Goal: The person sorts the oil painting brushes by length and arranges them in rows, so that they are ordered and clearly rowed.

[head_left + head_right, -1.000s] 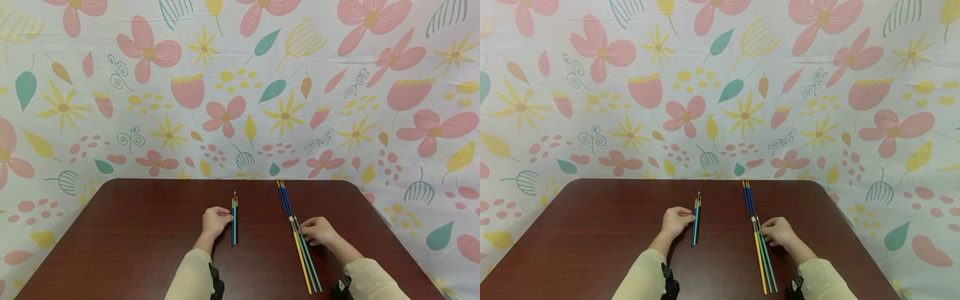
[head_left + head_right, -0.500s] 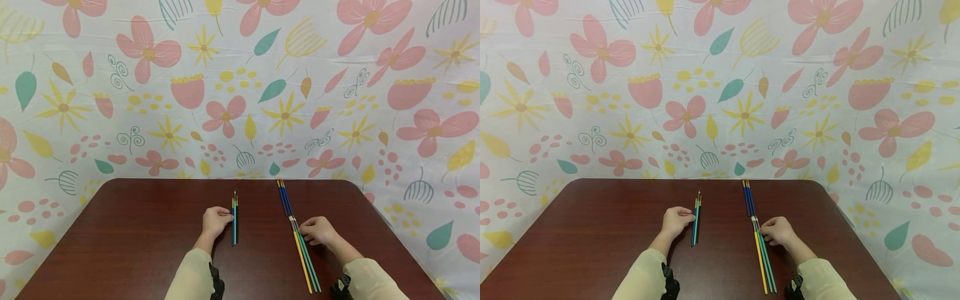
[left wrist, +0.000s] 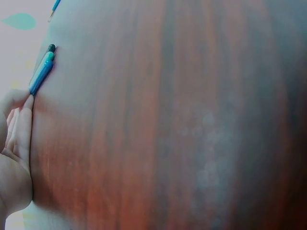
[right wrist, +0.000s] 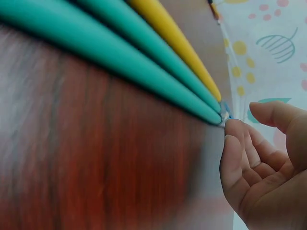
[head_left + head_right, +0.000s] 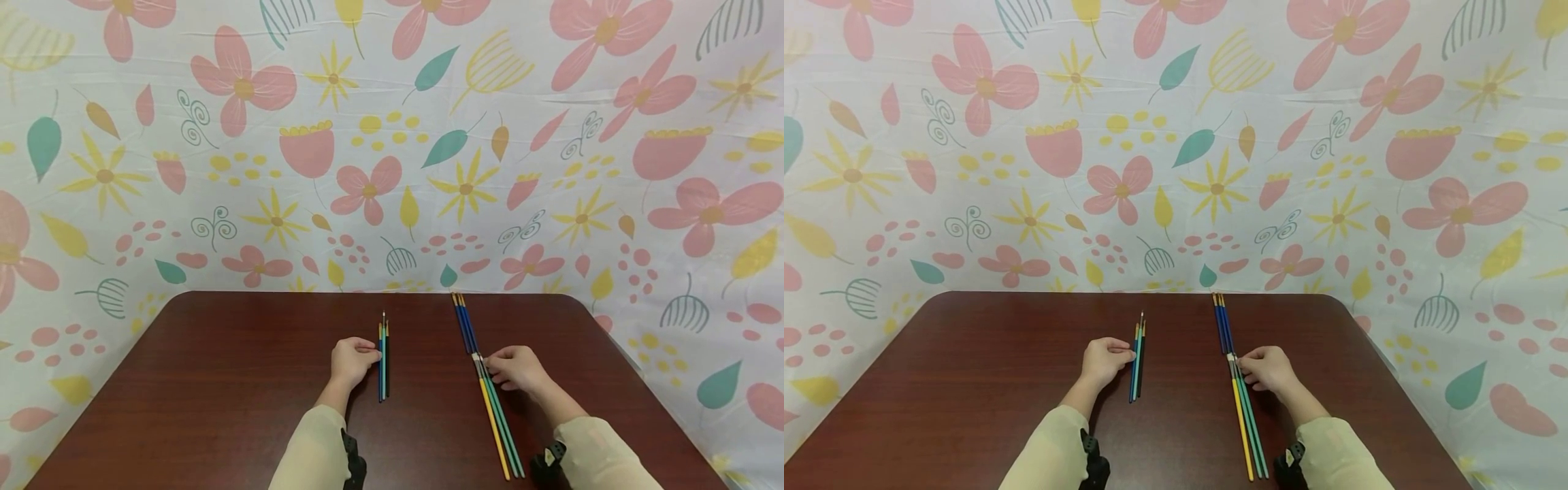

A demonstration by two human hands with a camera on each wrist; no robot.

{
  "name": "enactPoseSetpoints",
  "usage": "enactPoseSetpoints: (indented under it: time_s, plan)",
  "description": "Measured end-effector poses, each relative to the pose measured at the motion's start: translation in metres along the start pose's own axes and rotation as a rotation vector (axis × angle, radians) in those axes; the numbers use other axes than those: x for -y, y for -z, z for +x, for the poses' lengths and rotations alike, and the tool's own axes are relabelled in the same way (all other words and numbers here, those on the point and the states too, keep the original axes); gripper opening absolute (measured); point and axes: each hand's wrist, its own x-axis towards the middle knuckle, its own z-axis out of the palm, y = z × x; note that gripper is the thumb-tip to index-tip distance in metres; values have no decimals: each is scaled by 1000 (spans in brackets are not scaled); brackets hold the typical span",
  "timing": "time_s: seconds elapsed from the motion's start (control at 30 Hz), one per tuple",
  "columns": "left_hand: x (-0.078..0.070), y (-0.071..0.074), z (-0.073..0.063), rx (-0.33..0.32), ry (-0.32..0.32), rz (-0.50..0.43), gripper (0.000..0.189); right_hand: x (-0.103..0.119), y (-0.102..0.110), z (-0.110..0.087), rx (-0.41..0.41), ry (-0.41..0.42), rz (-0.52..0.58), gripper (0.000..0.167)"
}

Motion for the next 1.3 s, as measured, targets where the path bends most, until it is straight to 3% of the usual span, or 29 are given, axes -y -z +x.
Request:
enactPoseSetpoints:
  time_s: [0.4,1.3]
  plan:
    - [1,-2,-6,22,6,-24,18,8,-16,5,-16,14,100,35]
    - [3,1,3,13,-3,-17,18,49,-61,32,5,17,204,34]
